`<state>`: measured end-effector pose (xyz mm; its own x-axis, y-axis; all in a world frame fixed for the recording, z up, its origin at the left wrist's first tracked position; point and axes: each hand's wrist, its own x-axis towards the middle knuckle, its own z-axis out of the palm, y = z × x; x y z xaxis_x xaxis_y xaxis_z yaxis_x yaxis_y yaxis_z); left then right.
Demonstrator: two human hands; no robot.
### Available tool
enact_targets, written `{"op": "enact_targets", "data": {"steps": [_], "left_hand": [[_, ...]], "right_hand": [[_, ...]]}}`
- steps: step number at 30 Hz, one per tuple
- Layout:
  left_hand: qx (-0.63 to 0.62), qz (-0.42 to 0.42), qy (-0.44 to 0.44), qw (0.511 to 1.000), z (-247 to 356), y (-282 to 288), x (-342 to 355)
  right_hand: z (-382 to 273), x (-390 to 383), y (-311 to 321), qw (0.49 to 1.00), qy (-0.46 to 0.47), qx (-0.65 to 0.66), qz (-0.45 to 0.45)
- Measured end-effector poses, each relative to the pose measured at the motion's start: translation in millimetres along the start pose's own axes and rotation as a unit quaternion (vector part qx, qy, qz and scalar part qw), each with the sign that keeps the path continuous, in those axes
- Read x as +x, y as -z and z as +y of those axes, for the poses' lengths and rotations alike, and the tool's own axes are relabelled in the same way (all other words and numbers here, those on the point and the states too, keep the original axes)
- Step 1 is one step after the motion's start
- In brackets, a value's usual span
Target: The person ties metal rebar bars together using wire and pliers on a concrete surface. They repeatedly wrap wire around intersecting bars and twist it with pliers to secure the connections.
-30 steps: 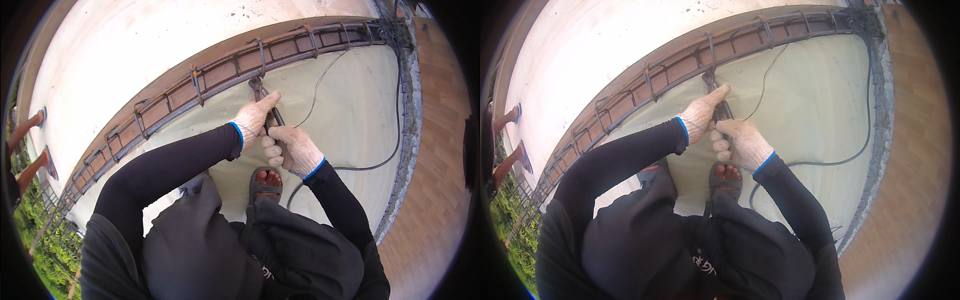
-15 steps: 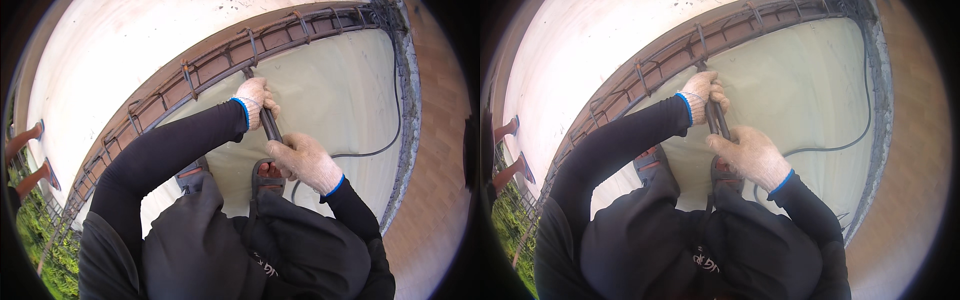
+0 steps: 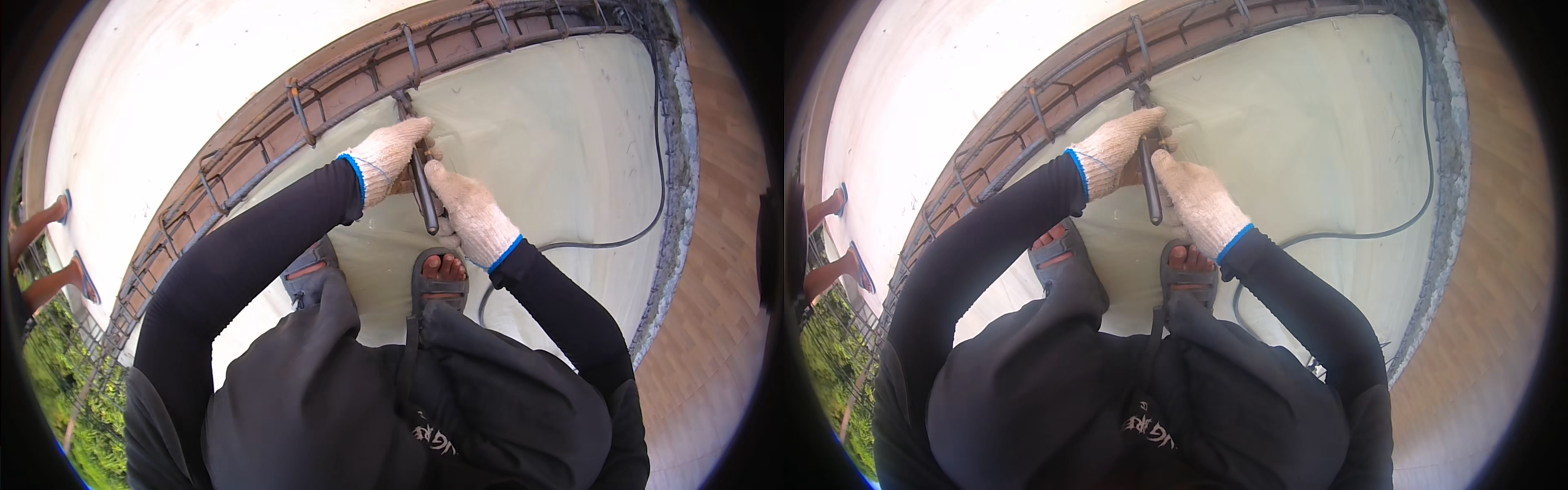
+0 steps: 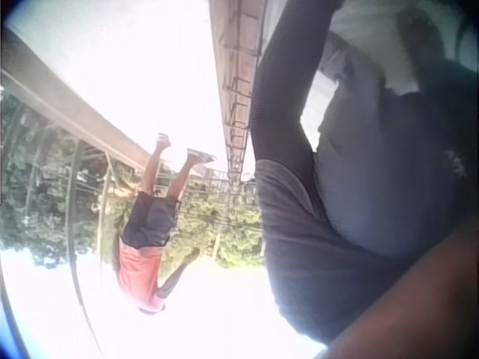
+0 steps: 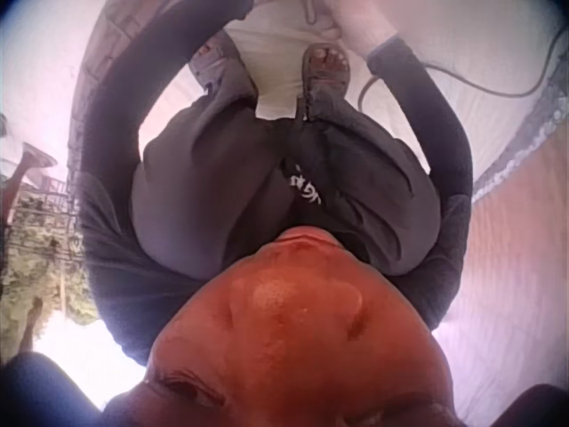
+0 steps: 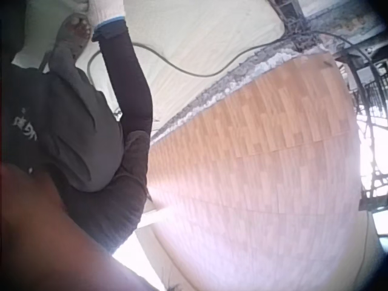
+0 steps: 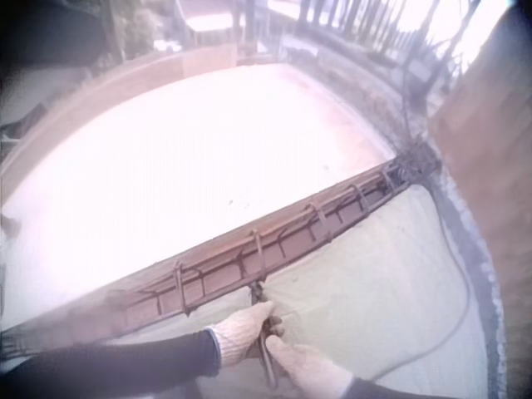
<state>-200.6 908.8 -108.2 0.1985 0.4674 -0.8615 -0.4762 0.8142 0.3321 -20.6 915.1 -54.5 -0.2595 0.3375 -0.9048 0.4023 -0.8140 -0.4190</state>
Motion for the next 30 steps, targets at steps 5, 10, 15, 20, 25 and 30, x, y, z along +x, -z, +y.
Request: {"op": "enact_targets", "data": {"steps": [5,10,15,20,25,30], "left_hand": [[0.062,0.031,-0.033,0.997,-4.2,5.9,-13.0],[0.027,0.072,-0.049,0.996,-19.1,25.3,-11.5],[0.282,0.116,-0.045,0.951,-19.9,26.0,-31.4],[0.556,0.183,-0.133,0.8,-16.9,20.7,-55.8],[0.417,0.15,-0.142,0.885,-13.0,55.6,-42.3],[0.073,0.014,-0.012,0.997,-25.7,66.7,-31.1]], "right_hand": [[49.2,25.2,-28.9,0.976,0.158,-0.078,0.124],[50.4,29.5,-51.1,0.976,0.159,-0.029,0.144],[52.6,26.2,-46.5,0.971,0.179,-0.041,0.152],[58.3,33.1,-46.8,0.968,0.195,-0.03,0.156],[49.5,34.0,-68.6,0.979,0.103,0.149,0.096],[39.1,29.8,-107.3,0.946,0.108,0.285,0.114]]}}
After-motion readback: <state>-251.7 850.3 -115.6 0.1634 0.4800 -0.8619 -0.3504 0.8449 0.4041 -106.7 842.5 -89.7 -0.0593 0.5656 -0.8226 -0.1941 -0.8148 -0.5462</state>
